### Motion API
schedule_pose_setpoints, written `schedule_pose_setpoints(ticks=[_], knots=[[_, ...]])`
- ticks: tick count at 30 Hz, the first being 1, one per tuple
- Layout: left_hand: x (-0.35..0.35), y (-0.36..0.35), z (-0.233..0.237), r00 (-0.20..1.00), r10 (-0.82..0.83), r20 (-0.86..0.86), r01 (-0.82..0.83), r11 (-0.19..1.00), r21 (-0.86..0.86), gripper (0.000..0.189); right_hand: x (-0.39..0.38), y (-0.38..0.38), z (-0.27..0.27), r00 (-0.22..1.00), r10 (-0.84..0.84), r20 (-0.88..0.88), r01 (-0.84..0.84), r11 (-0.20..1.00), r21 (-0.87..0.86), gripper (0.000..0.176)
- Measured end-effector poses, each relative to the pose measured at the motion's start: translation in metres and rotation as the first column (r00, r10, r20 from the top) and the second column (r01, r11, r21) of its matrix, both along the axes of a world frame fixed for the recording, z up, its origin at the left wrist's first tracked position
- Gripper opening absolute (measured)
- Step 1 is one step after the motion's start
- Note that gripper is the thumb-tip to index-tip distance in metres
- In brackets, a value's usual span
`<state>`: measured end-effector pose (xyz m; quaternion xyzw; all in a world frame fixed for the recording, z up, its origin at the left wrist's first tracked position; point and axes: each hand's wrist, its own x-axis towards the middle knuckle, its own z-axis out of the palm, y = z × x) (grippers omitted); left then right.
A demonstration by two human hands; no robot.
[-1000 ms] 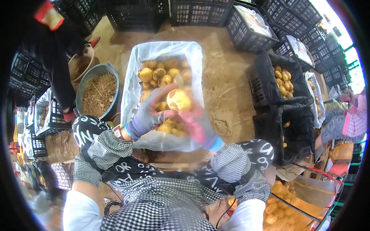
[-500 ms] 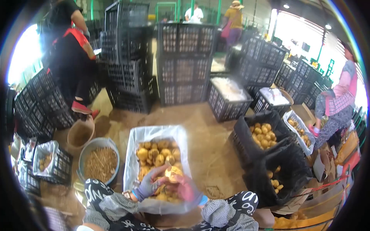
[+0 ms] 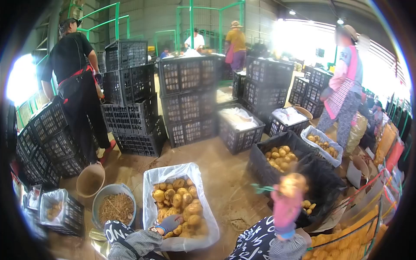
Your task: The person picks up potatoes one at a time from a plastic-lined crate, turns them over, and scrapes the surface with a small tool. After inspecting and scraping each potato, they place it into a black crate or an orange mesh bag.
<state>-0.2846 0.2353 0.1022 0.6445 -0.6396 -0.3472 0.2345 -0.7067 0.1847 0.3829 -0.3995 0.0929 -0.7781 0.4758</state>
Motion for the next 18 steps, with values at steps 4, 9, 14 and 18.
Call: schedule_pose_setpoints(ticks=[4, 9, 14, 18], knots=[[-0.004, 0.018, 0.037, 0.865, -0.324, 0.383, 0.291, 0.946, 0.141, 0.040, -0.102, 0.078, 0.037, 0.617, -0.713, -0.333, 0.648, 0.701, -0.298, 0.060], [0.003, 0.027, 0.017, 0.771, -0.434, 0.465, 0.307, 0.894, 0.326, 0.030, -0.142, 0.200, 0.163, -0.601, -0.767, -0.226, 0.704, -0.374, -0.604, 0.060], [0.006, 0.028, 0.013, 0.797, -0.375, 0.474, 0.267, 0.922, 0.280, 0.032, -0.255, 0.250, 0.167, -0.815, -0.285, -0.504, 0.579, -0.389, -0.717, 0.065], [0.007, 0.021, -0.013, 0.848, -0.339, 0.407, 0.233, 0.929, 0.287, 0.035, -0.273, 0.261, 0.150, -0.952, 0.230, -0.200, 0.121, -0.316, -0.941, 0.050]])
